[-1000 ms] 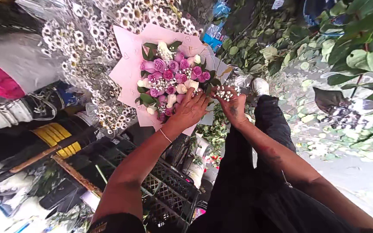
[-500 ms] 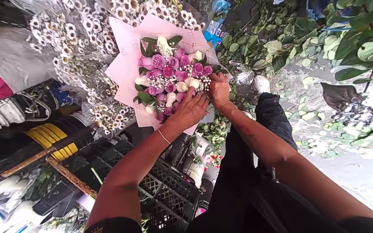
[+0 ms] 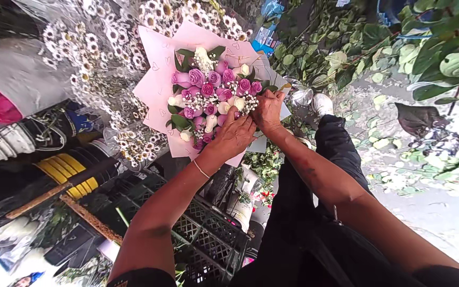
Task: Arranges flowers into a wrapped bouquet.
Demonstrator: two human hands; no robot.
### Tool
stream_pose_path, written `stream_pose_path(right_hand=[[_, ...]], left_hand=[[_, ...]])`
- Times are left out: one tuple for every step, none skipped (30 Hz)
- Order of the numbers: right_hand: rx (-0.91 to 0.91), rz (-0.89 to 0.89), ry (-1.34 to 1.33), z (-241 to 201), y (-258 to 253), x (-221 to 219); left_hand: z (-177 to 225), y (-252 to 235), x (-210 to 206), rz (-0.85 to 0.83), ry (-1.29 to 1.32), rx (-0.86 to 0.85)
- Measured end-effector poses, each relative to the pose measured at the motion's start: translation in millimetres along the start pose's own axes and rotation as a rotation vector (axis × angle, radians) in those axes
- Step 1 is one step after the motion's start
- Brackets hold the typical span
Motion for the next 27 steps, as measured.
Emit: stream_pose_path(right_hand=[[-0.066,-0.056,-0.012,-4,1,2],[-0.152,-0.144,-0.021,-8,0,5],[-0.239,-0.234,-0.025,-11,-2,6],[-0.314,-0.31,-0.029,-12,-6,6],[-0.381,-0.38,-0.035,-10,-9,4],[-0.435,-0.436,-0.038,-6,-13,-1],[-0.474,-0.487,-0.037,-1,-16,-7],[-0.486,-0.533,-0.02,4,-19,-14],[-0.461,-0.549,-0.03,9,-21,-19],[-0.413,-0.533,-0.053,12,-20,-21],[-0.341,-0.467,-0.09,12,-17,-19],[-0.256,-0.357,-0.153,10,-14,-13],[-0.186,-0.243,-0.213,7,-10,-6],[-0.138,-0.148,-0.271,4,-7,0],[-0.128,-0.083,-0.334,3,-3,5],[-0.157,-0.049,-0.413,5,1,9],[-0.237,-0.023,-0.525,10,5,10],[-0.352,-0.013,-0.653,16,7,10],[-0.454,-0.007,-0.78,20,9,10],[-0.537,0.01,-0.876,22,10,11],[-0.594,0.023,-0.915,22,12,14],[-0.62,0.021,-0.912,20,16,18],[-0.63,0.005,-0.884,16,20,22],[-0.634,-0.017,-0.843,11,23,26],[-0.619,-0.029,-0.785,6,24,28],[-0.584,-0.036,-0.697,3,24,27],[-0.537,-0.031,-0.596,0,21,24]], left_hand=[[0,1,0,-0.008,0.004,-0.003],[1,1,0,-0.023,0.009,-0.006],[1,1,0,-0.036,0.013,-0.008],[1,0,0,-0.054,0.016,-0.006],[2,0,0,-0.076,0.011,-0.002],[2,0,-1,-0.098,-0.002,0.001],[2,-1,-2,-0.124,-0.008,0.005],[2,-2,-1,-0.14,-0.009,0.007],[2,-2,-1,-0.139,-0.015,0.003],[2,-3,-1,-0.136,-0.019,0.001],[2,-3,0,-0.135,-0.023,0.002],[1,-3,1,-0.131,-0.018,0.005],[0,-3,2,-0.125,-0.01,0.006],[0,-3,3,-0.115,-0.006,0.004],[-1,-3,3,-0.098,-0.004,-0.003],[-1,-2,3,-0.082,-0.005,-0.011],[0,-2,3,-0.082,-0.002,-0.015],[0,-2,3,-0.1,0.005,-0.015],[0,-1,3,-0.114,0.008,-0.012],[-1,0,3,-0.122,0.011,-0.01],[-1,1,2,-0.117,0.013,-0.011],[-1,2,1,-0.12,0.015,-0.012],[-1,2,0,-0.121,0.018,-0.013],[-2,2,0,-0.114,0.019,-0.016],[-2,1,0,-0.109,0.019,-0.017],[-2,1,0,-0.107,0.021,-0.016],[-2,0,0,-0.1,0.024,-0.016]])
Point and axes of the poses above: each hand's wrist, its own y-axis away from the middle knuckle, its own x-axis out of the back of the hand, z = x × y, the point moved 5 cm from there along -y, towards the middle knuckle, and after that the axes turned 5 degrees about -y, right-handed, at the moved point
